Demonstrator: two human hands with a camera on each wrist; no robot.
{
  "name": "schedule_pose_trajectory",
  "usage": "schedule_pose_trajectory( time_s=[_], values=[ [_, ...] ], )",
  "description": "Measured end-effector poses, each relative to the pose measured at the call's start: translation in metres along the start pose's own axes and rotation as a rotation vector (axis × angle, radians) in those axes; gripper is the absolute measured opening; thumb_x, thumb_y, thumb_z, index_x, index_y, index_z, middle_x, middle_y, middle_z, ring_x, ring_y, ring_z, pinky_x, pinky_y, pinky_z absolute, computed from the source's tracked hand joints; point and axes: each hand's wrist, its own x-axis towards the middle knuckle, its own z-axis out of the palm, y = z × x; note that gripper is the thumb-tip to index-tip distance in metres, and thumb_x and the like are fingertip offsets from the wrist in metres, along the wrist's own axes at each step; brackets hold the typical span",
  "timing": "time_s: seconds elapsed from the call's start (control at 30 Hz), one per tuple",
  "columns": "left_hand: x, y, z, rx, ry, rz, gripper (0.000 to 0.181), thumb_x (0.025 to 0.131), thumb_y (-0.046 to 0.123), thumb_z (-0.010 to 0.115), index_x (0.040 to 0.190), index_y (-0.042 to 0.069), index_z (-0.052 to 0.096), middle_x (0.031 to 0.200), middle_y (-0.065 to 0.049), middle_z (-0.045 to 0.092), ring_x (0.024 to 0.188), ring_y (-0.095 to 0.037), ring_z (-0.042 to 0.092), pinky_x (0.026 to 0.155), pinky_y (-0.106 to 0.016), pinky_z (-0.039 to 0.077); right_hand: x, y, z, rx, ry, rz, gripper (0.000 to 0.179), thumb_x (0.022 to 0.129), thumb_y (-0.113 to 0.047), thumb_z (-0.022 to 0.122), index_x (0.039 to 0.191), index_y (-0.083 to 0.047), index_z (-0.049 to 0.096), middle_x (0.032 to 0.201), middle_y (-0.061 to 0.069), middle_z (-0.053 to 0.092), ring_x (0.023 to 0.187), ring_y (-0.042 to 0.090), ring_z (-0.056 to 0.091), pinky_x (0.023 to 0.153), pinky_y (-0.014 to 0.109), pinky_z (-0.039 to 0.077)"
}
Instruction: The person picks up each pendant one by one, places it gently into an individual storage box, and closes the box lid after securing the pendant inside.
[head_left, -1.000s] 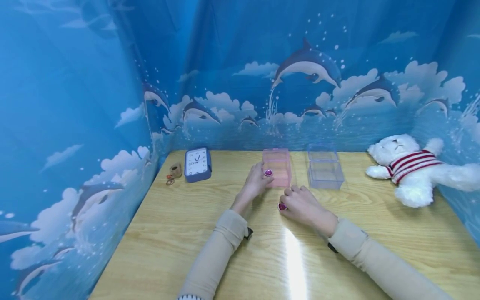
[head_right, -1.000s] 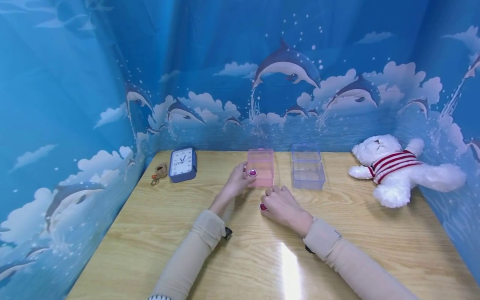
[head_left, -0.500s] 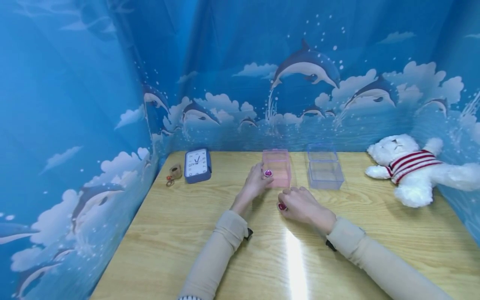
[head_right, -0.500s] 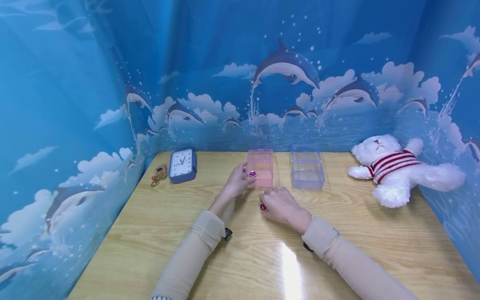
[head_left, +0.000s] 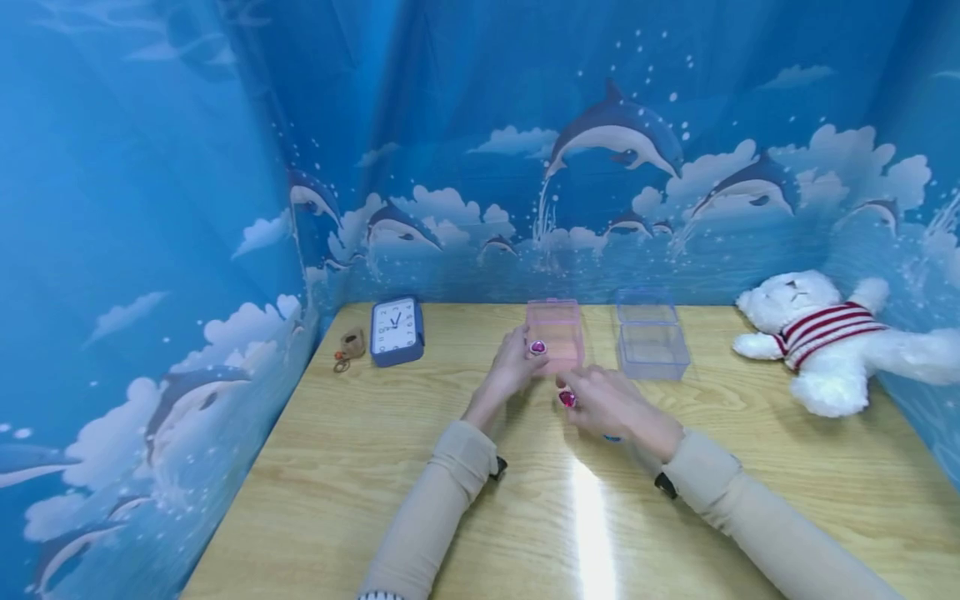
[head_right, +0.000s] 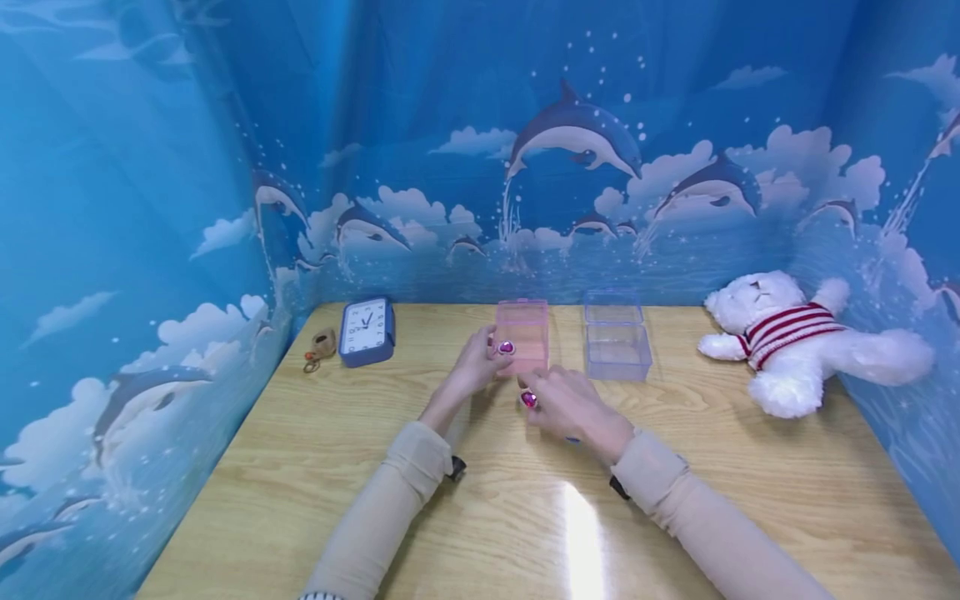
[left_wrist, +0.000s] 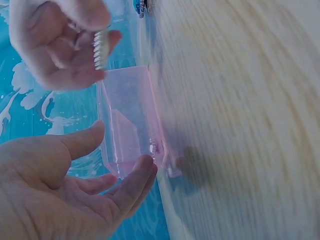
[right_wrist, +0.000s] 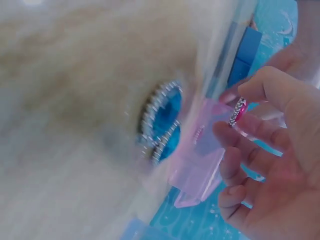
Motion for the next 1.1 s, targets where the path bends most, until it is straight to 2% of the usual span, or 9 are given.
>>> schedule_pose_trajectory(
  time_s=[0.1, 0.2, 0.4, 0.63, 0.8, 0.97, 1.1],
  values=[
    [0.000, 0.000, 0.000, -0.011, 0.002, -0.002, 0.077, 0.098, 0.015, 0.074, 0.162, 0.002, 0.034, 0.148, -0.022, 0.054, 0.124, -0.032, 0.060, 0.112, -0.044, 0.054, 0.004, 0.002, -0.006, 0.019, 0.040, -0.001, 0.035, 0.084, -0.016, 0.080, 0.117, -0.008, 0.071, 0.107, 0.008, 0.078, 0.087, 0.023, 0.072, 0.060, 0.024, 0.056],
    [0.000, 0.000, 0.000, -0.020, 0.003, -0.010, 0.076, 0.098, 0.015, 0.074, 0.162, 0.003, 0.035, 0.146, -0.021, 0.054, 0.124, -0.031, 0.061, 0.110, -0.043, 0.055, 0.008, 0.005, -0.011, 0.034, 0.097, -0.018, 0.031, 0.084, -0.015, 0.081, 0.112, -0.007, 0.073, 0.103, 0.007, 0.077, 0.087, 0.023, 0.071, 0.067, 0.030, 0.061],
    [0.002, -0.001, 0.001, -0.023, 0.006, -0.009, 0.074, 0.099, 0.014, 0.073, 0.161, 0.001, 0.036, 0.150, -0.023, 0.053, 0.133, -0.034, 0.059, 0.116, -0.044, 0.052, 0.019, 0.014, -0.020, 0.093, 0.177, -0.027, 0.027, 0.083, -0.012, 0.079, 0.108, -0.006, 0.073, 0.100, 0.007, 0.073, 0.090, 0.024, 0.070, 0.077, 0.039, 0.064],
    [0.001, 0.000, 0.001, -0.007, 0.003, -0.003, 0.075, 0.099, 0.016, 0.073, 0.162, 0.001, 0.034, 0.153, -0.023, 0.051, 0.133, -0.035, 0.058, 0.118, -0.045, 0.050, 0.035, 0.029, -0.023, 0.166, 0.157, 0.039, 0.031, 0.087, -0.016, 0.080, 0.115, -0.005, 0.072, 0.109, 0.012, 0.073, 0.092, 0.025, 0.069, 0.079, 0.041, 0.063],
    [0.000, 0.000, 0.001, -0.009, 0.002, 0.000, 0.076, 0.099, 0.017, 0.073, 0.162, 0.000, 0.034, 0.155, -0.024, 0.050, 0.138, -0.036, 0.056, 0.121, -0.046, 0.048, 0.044, 0.037, -0.022, 0.166, 0.145, 0.063, 0.031, 0.087, -0.016, 0.077, 0.116, -0.005, 0.074, 0.111, 0.014, 0.073, 0.094, 0.027, 0.069, 0.080, 0.042, 0.063],
    [0.001, 0.000, 0.001, -0.015, 0.003, -0.007, 0.075, 0.099, 0.017, 0.073, 0.162, 0.001, 0.034, 0.152, -0.023, 0.051, 0.132, -0.035, 0.059, 0.116, -0.045, 0.052, 0.052, 0.042, -0.021, 0.164, 0.149, 0.070, 0.031, 0.088, -0.014, 0.076, 0.117, -0.005, 0.075, 0.110, 0.015, 0.073, 0.095, 0.030, 0.070, 0.078, 0.043, 0.062],
    [0.001, -0.001, 0.001, -0.015, 0.005, -0.012, 0.075, 0.099, 0.017, 0.073, 0.162, 0.001, 0.034, 0.151, -0.023, 0.052, 0.131, -0.034, 0.060, 0.114, -0.044, 0.054, 0.056, 0.044, -0.021, 0.150, 0.146, 0.069, 0.031, 0.089, -0.015, 0.078, 0.118, -0.005, 0.076, 0.113, 0.018, 0.075, 0.098, 0.032, 0.070, 0.082, 0.046, 0.063]
  ],
)
